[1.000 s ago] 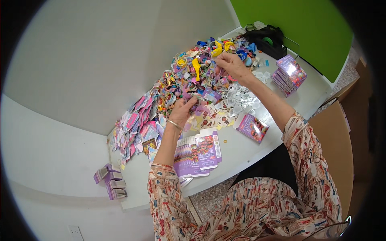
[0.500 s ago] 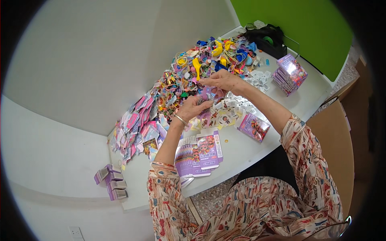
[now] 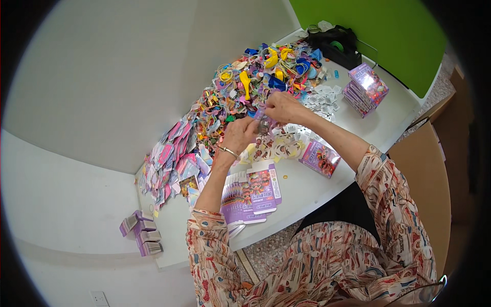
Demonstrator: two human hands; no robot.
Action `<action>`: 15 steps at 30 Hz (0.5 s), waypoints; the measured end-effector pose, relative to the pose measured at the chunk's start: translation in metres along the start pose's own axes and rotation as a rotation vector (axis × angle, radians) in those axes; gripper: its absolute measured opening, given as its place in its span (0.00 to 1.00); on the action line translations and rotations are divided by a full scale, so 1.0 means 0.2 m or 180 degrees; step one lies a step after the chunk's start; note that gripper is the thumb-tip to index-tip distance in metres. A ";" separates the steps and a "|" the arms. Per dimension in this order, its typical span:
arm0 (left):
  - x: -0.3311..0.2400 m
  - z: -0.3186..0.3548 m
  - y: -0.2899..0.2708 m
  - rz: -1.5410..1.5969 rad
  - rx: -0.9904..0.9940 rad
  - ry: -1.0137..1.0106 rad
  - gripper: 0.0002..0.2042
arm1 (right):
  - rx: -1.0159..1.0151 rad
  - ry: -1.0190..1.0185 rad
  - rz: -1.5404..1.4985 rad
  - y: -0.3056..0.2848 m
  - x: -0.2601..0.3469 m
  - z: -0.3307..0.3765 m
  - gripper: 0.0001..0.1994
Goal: Packaging small colorful wrapped items into decorative boxes on a table.
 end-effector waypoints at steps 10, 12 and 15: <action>0.39 0.06 -0.12 -0.1447 -0.0881 -0.0791 0.20 | 0.0289 0.0284 -0.0923 -0.08 -0.08 0.03 0.12; 0.31 0.07 -0.07 -0.1039 -0.0865 -0.0266 0.32 | 0.0330 0.0421 -0.1227 -0.10 -0.11 0.02 0.12; 0.06 0.01 0.05 0.0688 -0.0290 0.0099 0.24 | 0.0442 0.0574 -0.1582 -0.10 -0.10 0.05 0.11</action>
Point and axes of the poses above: each hand's wrist, its own z-axis away from the middle knuckle, its own y-axis out of the palm, x = y × z, the point moved 2 cm from there along -z, towards the middle knuckle, and after that the axes turned 5 degrees about -z, right-handed, at the moved point
